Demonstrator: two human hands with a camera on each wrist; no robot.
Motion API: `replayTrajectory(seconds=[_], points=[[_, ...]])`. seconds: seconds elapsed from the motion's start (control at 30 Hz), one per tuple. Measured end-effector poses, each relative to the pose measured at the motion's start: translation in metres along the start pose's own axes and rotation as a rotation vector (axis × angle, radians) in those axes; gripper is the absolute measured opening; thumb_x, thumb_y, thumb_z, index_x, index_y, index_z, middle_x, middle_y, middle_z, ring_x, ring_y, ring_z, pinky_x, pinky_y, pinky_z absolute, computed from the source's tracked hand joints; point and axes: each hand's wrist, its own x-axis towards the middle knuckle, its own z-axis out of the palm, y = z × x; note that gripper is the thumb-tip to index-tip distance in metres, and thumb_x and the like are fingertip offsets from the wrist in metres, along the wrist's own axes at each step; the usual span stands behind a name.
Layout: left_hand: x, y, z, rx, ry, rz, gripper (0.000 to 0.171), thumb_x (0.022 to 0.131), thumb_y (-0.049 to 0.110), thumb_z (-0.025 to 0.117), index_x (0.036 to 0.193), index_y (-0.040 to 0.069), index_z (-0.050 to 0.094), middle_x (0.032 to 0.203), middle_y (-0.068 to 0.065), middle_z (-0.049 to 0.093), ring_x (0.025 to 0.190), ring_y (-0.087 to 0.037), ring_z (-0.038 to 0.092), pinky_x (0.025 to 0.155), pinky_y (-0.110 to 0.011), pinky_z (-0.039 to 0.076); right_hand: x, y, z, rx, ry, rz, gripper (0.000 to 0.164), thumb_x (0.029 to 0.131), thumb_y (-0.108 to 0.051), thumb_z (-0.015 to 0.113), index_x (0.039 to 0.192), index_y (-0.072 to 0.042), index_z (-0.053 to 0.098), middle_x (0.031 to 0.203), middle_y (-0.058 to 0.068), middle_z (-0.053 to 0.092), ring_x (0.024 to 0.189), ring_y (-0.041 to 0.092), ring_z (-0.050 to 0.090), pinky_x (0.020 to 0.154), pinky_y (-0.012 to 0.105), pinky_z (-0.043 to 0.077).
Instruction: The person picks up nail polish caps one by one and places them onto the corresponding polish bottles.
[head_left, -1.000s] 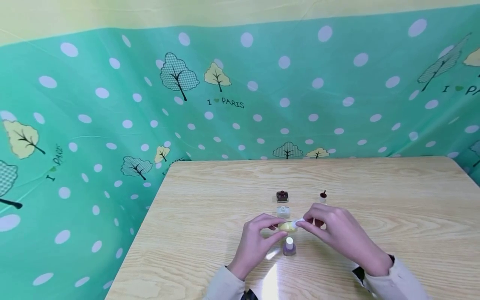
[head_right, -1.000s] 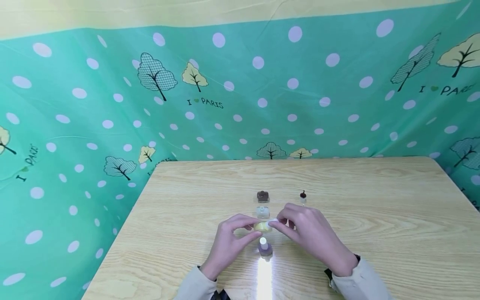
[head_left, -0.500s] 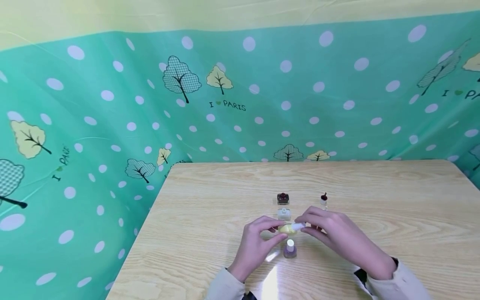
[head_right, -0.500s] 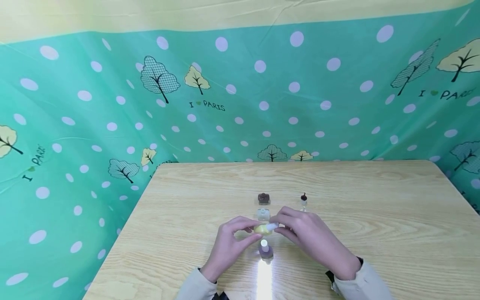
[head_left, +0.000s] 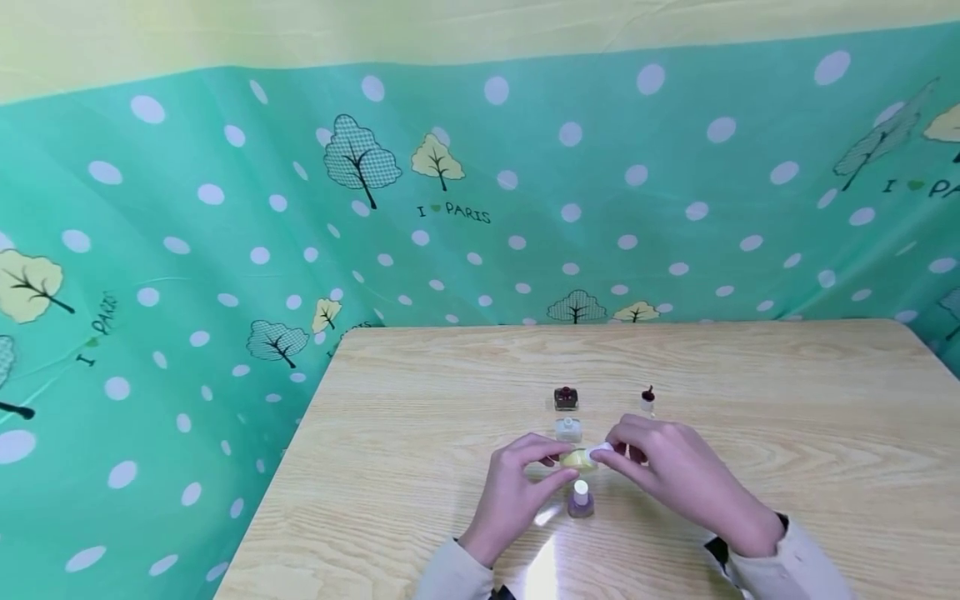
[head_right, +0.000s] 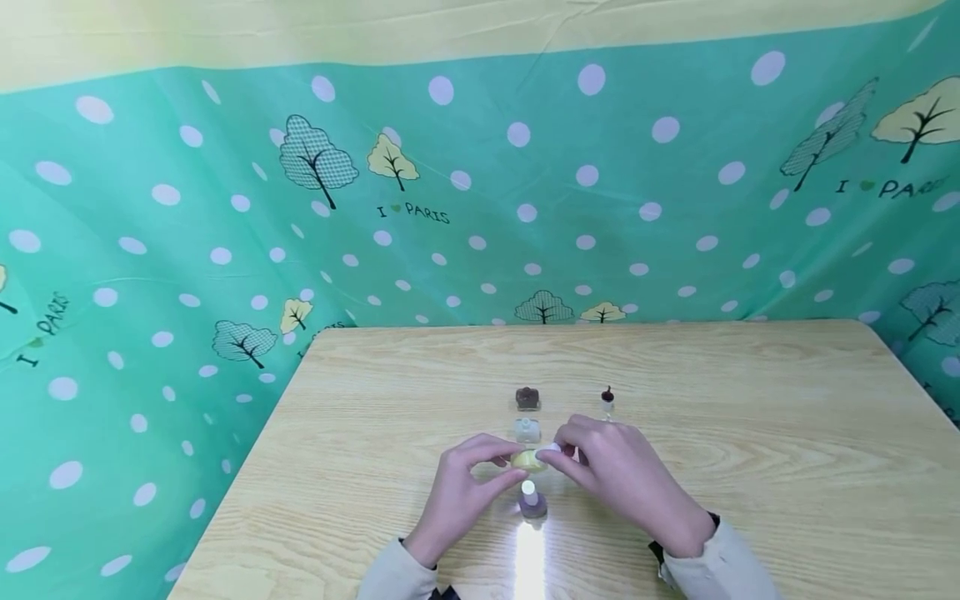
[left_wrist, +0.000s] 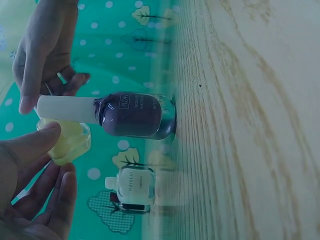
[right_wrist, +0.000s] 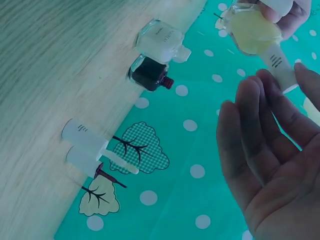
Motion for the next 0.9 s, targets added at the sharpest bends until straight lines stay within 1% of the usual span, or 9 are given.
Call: replayTrajectory(seconds=[0.07,0.17,0.27,0.33,0.4,0.53,0.67,0.77,0.9], points=[[-0.0004,-0.0001,0.0000,-0.006,0.001,-0.003,0.030,0.082,0.023,0.079,0.110,0.012,0.074,0.104,0.003,0.074,0.089,-0.010,0.068,0.082,-0.022,0.057,-0.0011,0.0013,-0.0009,0.008,-0.005,-0.021,0.011,0.091,-0.037,0.071,0.093,-0.027,0.069,0.083,-0.021,0.060,0.066,-0.008,0.049,0.055,0.015,0.045],[-0.0008,0.0003,-0.0004,-0.017,0.001,-0.016,0.030,0.082,0.022,0.080,0.109,0.013,0.075,0.103,0.003,0.074,0.089,-0.008,0.067,0.082,-0.024,0.058,-0.0033,0.0039,-0.0026,0.006,0.022,-0.087,0.020,0.086,-0.027,0.077,0.105,-0.023,0.071,0.098,-0.016,0.065,0.080,-0.002,0.060,0.063,0.020,0.054],[-0.0009,0.0013,-0.0008,-0.026,0.001,-0.030,0.030,0.081,0.021,0.080,0.109,0.014,0.075,0.103,0.004,0.073,0.089,-0.006,0.066,0.083,-0.025,0.058,-0.0044,0.0056,-0.0036,-0.005,0.071,-0.165,0.025,0.082,-0.017,0.081,0.105,-0.023,0.072,0.102,-0.014,0.066,0.090,0.004,0.064,0.072,0.025,0.058],[-0.0012,0.0023,-0.0008,-0.024,0.004,-0.032,0.029,0.081,0.020,0.081,0.109,0.016,0.075,0.102,0.006,0.073,0.089,-0.006,0.066,0.083,-0.025,0.058,-0.0043,0.0058,-0.0039,-0.015,0.100,-0.198,0.024,0.080,-0.015,0.081,0.101,-0.023,0.073,0.100,-0.015,0.066,0.091,0.005,0.064,0.075,0.026,0.059],[-0.0012,0.0035,-0.0007,-0.022,0.006,-0.027,0.029,0.080,0.020,0.081,0.109,0.016,0.075,0.103,0.006,0.073,0.089,-0.006,0.066,0.083,-0.025,0.057,-0.0042,0.0050,-0.0041,-0.020,0.118,-0.199,0.019,0.081,-0.017,0.081,0.097,-0.024,0.073,0.096,-0.016,0.066,0.088,0.003,0.063,0.074,0.025,0.059],[-0.0022,0.0063,-0.0012,-0.023,0.009,-0.005,0.030,0.080,0.020,0.081,0.108,0.014,0.075,0.103,0.005,0.074,0.090,-0.006,0.066,0.083,-0.023,0.057,-0.0053,0.0019,-0.0034,-0.021,0.144,-0.155,0.008,0.084,-0.025,0.079,0.089,-0.025,0.073,0.088,-0.018,0.064,0.079,0.000,0.062,0.067,0.020,0.056],[-0.0026,0.0073,-0.0016,-0.021,0.012,0.007,0.030,0.080,0.020,0.081,0.109,0.012,0.075,0.103,0.004,0.074,0.089,-0.006,0.066,0.083,-0.022,0.057,-0.0059,0.0000,-0.0004,-0.012,0.167,-0.123,0.008,0.084,-0.028,0.079,0.085,-0.026,0.072,0.083,-0.019,0.063,0.072,-0.001,0.060,0.062,0.017,0.053],[-0.0029,0.0061,-0.0021,-0.013,0.019,0.006,0.030,0.081,0.023,0.080,0.109,0.012,0.075,0.103,0.004,0.074,0.089,-0.005,0.066,0.083,-0.022,0.057,-0.0052,-0.0007,0.0007,-0.002,0.166,-0.127,0.010,0.084,-0.027,0.080,0.089,-0.024,0.072,0.086,-0.018,0.065,0.073,-0.001,0.060,0.062,0.018,0.053],[-0.0046,0.0045,-0.0040,-0.005,0.029,-0.004,0.031,0.081,0.026,0.080,0.109,0.013,0.075,0.102,0.005,0.074,0.088,-0.005,0.066,0.082,-0.023,0.057,-0.0051,-0.0015,-0.0005,0.029,0.141,-0.168,0.021,0.083,-0.019,0.080,0.103,-0.021,0.073,0.096,-0.014,0.068,0.079,0.001,0.063,0.064,0.020,0.056]])
